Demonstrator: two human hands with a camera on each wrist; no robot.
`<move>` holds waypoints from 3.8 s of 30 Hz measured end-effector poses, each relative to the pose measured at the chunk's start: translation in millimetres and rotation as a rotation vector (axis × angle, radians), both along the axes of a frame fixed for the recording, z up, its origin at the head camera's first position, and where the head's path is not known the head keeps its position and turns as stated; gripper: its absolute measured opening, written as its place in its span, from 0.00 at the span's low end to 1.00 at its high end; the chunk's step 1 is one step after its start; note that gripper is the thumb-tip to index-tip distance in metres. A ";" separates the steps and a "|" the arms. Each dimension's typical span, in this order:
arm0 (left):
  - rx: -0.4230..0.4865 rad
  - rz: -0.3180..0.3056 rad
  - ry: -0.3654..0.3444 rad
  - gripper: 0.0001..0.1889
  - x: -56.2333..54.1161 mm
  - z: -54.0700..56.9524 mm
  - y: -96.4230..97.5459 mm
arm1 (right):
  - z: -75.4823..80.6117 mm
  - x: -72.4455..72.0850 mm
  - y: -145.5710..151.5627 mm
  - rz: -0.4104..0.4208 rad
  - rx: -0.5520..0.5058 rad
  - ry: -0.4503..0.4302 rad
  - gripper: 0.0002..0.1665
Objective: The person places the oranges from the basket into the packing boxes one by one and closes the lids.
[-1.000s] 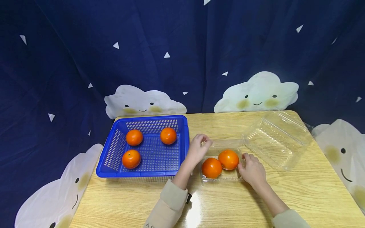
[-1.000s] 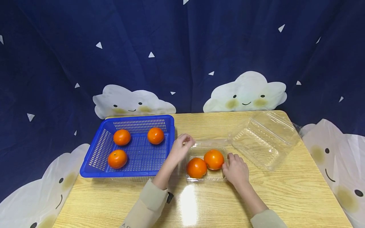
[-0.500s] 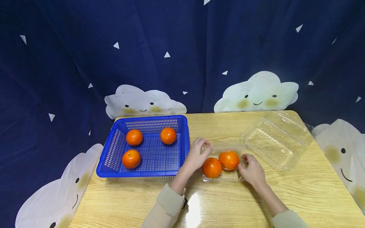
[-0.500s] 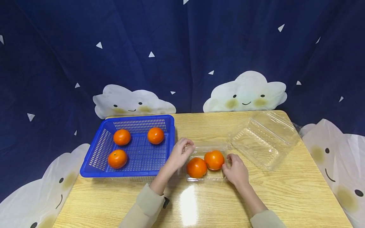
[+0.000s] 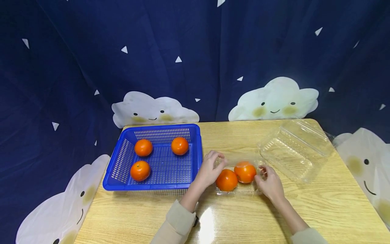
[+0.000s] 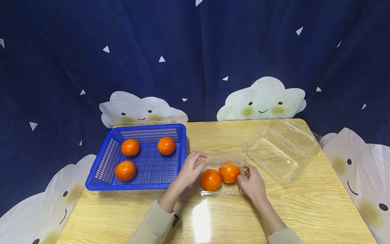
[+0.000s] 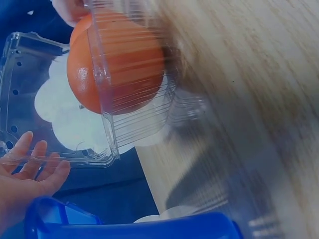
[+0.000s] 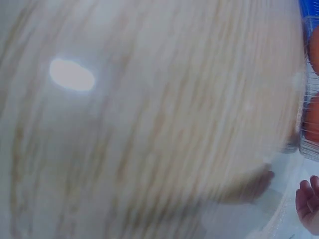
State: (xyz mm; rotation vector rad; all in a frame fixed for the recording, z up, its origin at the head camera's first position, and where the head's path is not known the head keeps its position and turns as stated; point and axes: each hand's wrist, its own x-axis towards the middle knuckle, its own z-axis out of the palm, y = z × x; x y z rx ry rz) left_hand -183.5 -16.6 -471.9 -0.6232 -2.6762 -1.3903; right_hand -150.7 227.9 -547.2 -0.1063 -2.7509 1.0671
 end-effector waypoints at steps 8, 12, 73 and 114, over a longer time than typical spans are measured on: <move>-0.001 -0.014 0.015 0.16 4.0 -3.5 -2.8 | 14.9 2.7 -0.5 -0.104 -0.222 0.054 0.15; 0.003 -0.016 0.017 0.16 6.0 -3.4 -3.3 | 22.4 4.3 -2.5 -0.140 -0.312 0.094 0.11; -0.286 -0.081 0.306 0.19 43.8 -40.5 -8.2 | 5.7 32.3 -1.9 0.239 -0.217 0.405 0.26; -0.188 -0.091 0.345 0.13 50.3 -65.8 -9.6 | 9.6 48.0 -10.3 0.289 -0.311 0.404 0.24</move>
